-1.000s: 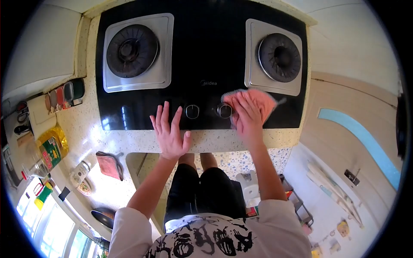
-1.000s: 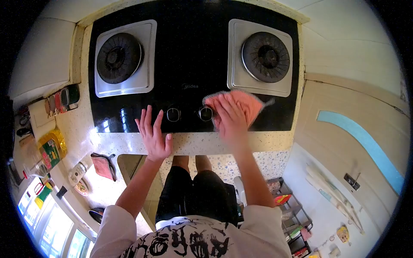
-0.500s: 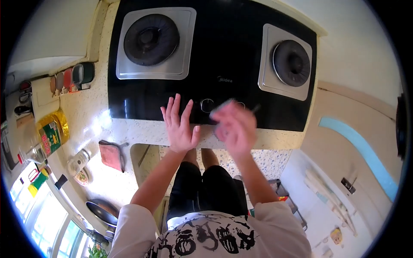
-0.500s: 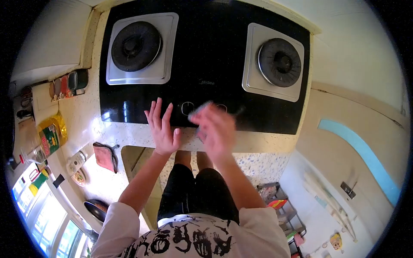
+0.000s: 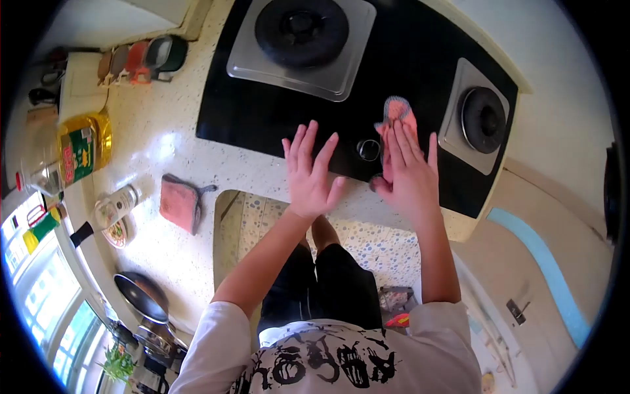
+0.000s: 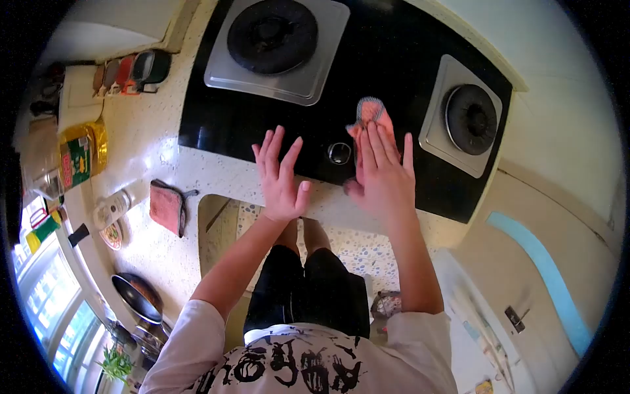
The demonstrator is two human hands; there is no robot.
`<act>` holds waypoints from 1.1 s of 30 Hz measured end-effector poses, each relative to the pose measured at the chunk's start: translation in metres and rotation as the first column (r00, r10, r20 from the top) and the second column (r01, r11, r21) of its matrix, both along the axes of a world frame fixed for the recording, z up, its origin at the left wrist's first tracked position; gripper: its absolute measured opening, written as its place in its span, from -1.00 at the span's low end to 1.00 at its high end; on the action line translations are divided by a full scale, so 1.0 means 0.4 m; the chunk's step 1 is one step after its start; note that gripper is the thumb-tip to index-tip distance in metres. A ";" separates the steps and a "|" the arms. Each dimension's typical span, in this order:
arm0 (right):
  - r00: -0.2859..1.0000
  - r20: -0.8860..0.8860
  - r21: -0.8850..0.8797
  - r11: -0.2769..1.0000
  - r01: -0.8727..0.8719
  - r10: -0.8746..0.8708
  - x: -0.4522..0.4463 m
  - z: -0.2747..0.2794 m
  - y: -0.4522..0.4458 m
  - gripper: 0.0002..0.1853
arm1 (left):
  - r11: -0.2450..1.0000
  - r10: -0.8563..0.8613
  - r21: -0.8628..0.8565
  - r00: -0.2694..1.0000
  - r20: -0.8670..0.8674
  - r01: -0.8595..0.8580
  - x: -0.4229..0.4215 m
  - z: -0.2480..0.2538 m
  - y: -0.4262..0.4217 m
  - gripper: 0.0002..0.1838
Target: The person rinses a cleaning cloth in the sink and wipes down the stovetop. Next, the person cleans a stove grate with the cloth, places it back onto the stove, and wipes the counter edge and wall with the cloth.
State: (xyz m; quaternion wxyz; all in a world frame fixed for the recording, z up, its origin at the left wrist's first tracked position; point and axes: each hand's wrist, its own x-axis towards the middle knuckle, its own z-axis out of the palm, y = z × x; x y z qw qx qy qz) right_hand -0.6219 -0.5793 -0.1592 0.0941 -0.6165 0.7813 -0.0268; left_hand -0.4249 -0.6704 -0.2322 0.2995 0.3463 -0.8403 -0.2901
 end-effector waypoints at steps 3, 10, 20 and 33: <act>0.992 -0.105 -0.004 0.998 -0.066 0.065 0.044 -0.028 0.050 -0.37 | 0.999 0.032 0.001 0.999 -0.030 -0.032 0.015 0.002 0.005 -0.29; 0.989 0.074 -0.226 0.968 -0.112 0.131 0.145 -0.075 0.090 -0.55 | 0.904 0.412 -0.159 0.908 0.082 -0.396 0.266 0.052 -0.096 -0.33; 0.912 0.272 -0.241 0.939 -0.245 0.307 0.292 -0.108 -0.198 -0.45 | 0.815 0.568 -0.234 0.647 0.508 -0.531 0.589 0.082 -0.187 -0.38; 0.850 0.258 -0.370 0.859 -0.353 0.460 0.641 -0.156 -0.478 -0.44 | 0.846 0.447 -0.134 0.552 0.704 -0.515 0.707 0.021 -0.090 -0.25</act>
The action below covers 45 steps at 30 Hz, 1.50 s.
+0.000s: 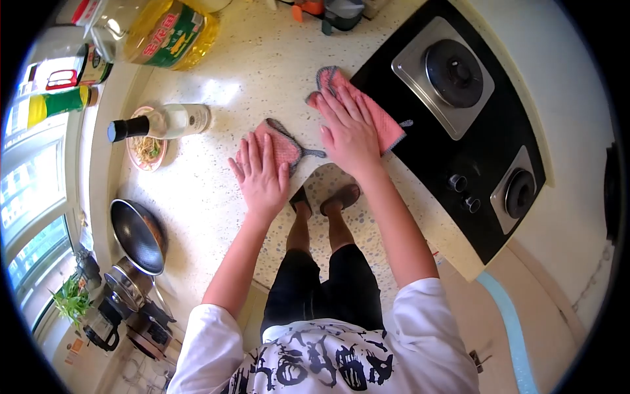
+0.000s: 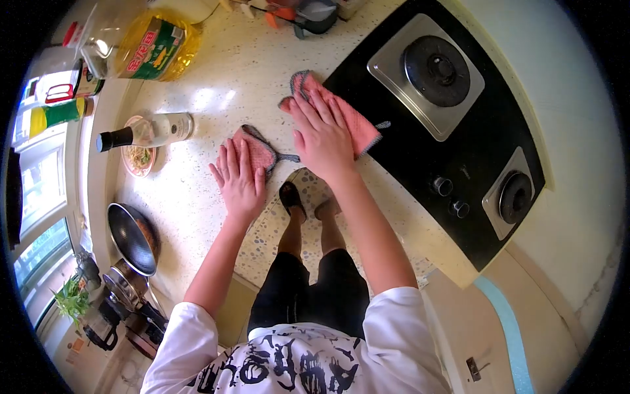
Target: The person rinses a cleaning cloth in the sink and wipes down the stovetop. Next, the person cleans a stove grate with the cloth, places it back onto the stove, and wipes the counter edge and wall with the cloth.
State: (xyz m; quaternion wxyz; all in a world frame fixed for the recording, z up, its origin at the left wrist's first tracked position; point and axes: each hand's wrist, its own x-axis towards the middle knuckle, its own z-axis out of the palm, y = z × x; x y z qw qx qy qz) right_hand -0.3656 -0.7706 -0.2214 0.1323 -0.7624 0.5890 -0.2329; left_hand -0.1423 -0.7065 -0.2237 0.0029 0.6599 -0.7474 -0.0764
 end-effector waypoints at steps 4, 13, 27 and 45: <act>0.999 -0.016 0.070 0.997 -0.040 0.041 -0.039 0.038 0.087 -0.51 | 0.998 0.007 -0.063 0.995 -0.096 -0.013 0.005 -0.001 -0.002 -0.27; 0.990 -0.057 -0.022 0.992 0.124 -0.126 -0.148 -0.008 0.271 -0.52 | 0.985 0.012 -0.161 0.958 -0.286 -0.060 0.019 0.011 -0.001 -0.35; 0.983 0.156 -0.024 0.996 -0.090 0.093 0.309 -0.025 0.051 -0.42 | 0.933 0.029 -0.255 0.759 -0.650 -0.254 0.246 0.117 0.142 -0.66; 0.813 0.185 0.258 0.772 -0.582 0.551 0.795 0.055 0.426 -0.50 | 0.769 0.283 -0.204 0.609 -0.741 -0.606 0.558 0.164 0.340 -0.71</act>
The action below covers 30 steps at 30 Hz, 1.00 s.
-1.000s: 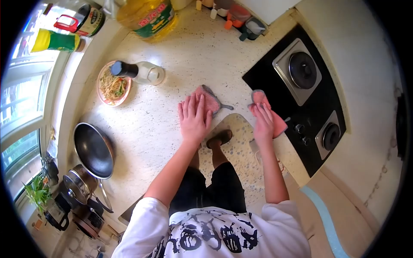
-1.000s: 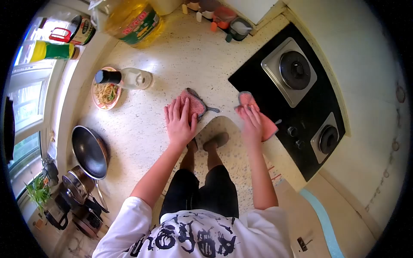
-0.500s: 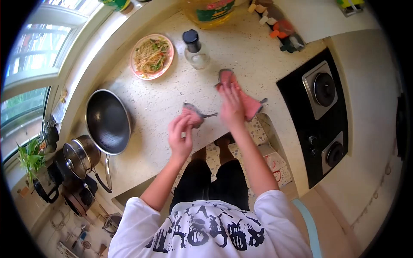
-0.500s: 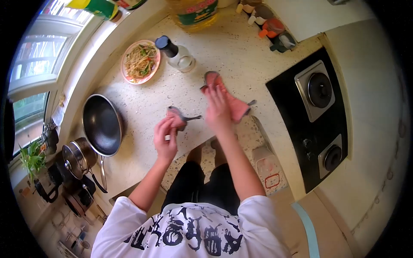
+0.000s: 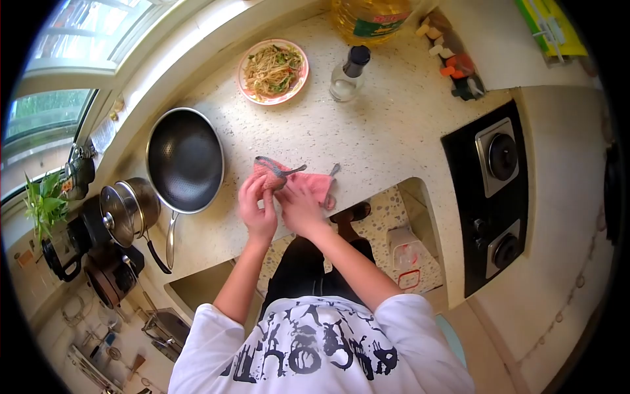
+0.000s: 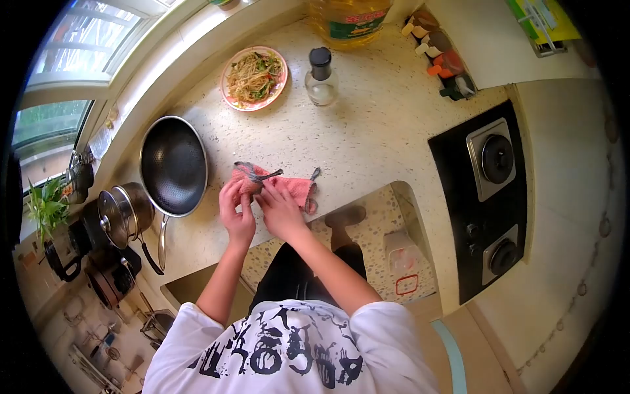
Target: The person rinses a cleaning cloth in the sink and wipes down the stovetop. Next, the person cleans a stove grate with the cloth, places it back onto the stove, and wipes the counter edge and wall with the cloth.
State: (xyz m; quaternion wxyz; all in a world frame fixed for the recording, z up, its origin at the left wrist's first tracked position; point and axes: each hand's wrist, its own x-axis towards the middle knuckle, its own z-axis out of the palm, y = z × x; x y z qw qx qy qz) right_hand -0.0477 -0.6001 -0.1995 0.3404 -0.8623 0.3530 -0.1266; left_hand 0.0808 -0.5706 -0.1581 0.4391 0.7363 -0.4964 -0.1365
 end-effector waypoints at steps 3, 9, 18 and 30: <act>0.996 -0.002 -0.065 0.994 0.088 -0.088 -0.079 0.031 0.026 -0.43 | 0.997 -0.062 0.063 0.988 0.140 0.053 -0.012 0.001 -0.017 -0.70; 0.949 0.005 0.033 0.948 0.316 -0.317 -0.165 0.033 0.048 -0.35 | 0.966 -0.225 0.192 0.924 0.309 0.172 -0.039 -0.098 0.042 -0.54; 0.991 -0.106 -0.075 0.994 0.076 -0.084 -0.036 0.046 0.070 -0.38 | 0.963 -0.209 0.235 0.915 0.345 0.132 0.030 -0.098 0.145 -0.54; 0.961 -0.137 -0.114 0.960 -0.257 0.241 0.057 0.038 0.100 -0.32 | 0.928 0.021 0.334 0.918 0.397 -0.166 0.053 0.006 0.302 -0.35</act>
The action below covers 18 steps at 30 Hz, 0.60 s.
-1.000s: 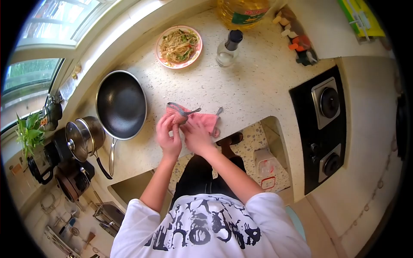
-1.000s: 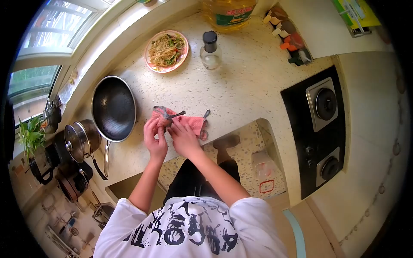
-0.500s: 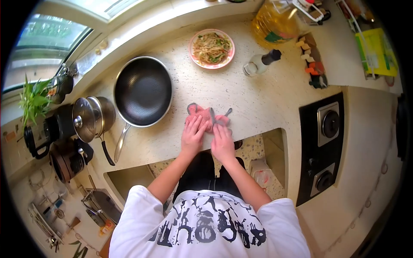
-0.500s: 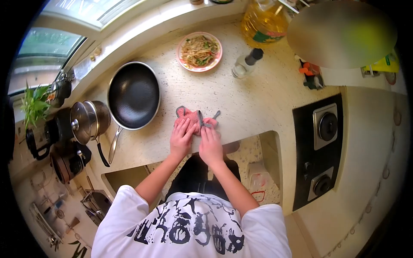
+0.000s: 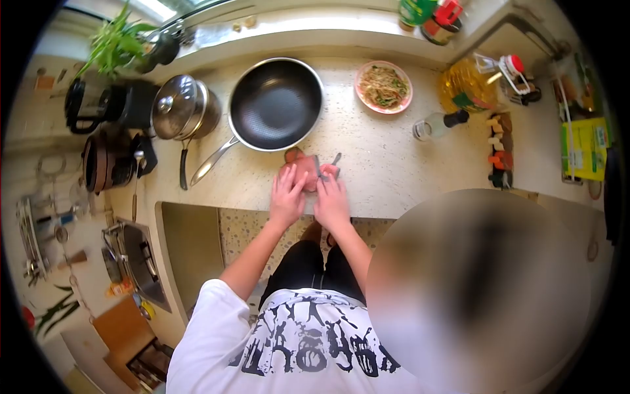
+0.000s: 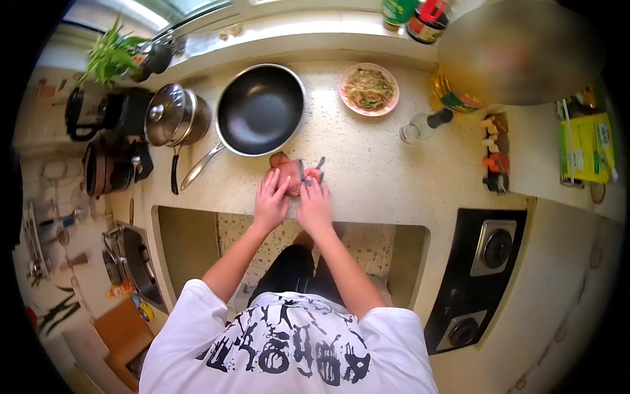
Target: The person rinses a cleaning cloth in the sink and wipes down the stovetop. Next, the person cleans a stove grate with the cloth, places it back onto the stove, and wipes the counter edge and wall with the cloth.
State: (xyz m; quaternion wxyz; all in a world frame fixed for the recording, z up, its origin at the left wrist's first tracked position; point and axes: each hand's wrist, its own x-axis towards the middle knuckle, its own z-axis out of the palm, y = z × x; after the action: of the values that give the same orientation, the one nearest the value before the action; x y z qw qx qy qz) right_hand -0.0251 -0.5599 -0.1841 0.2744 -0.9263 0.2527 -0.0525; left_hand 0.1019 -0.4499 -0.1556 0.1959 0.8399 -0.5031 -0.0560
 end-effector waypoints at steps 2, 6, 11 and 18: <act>0.994 0.112 0.062 0.998 0.003 -0.010 -0.028 0.034 -0.007 -0.32 | 0.999 0.048 0.023 0.999 -0.022 -0.047 -0.018 0.031 0.043 -0.25; 0.971 0.239 0.206 0.976 -0.075 0.024 -0.103 0.129 0.001 -0.35 | 0.949 0.261 -0.078 0.901 -0.346 -0.305 -0.085 0.104 0.194 -0.36; 0.973 0.207 0.494 0.848 -0.194 0.102 -0.159 0.112 0.071 -0.81 | 0.778 0.497 -0.006 0.622 -0.605 -0.628 -0.133 0.155 0.468 -0.48; 0.932 0.060 0.665 0.682 -0.305 0.358 -0.026 0.148 0.273 -0.88 | 0.316 0.571 0.089 0.115 -0.813 -0.944 -0.194 0.058 0.878 -0.54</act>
State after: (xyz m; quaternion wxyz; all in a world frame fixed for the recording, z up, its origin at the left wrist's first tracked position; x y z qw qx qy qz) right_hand -0.0354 -0.4508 -0.1250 0.5808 -0.7989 0.0929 0.1258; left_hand 0.0243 -0.0988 -0.1325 0.5658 0.7958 0.1571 -0.1483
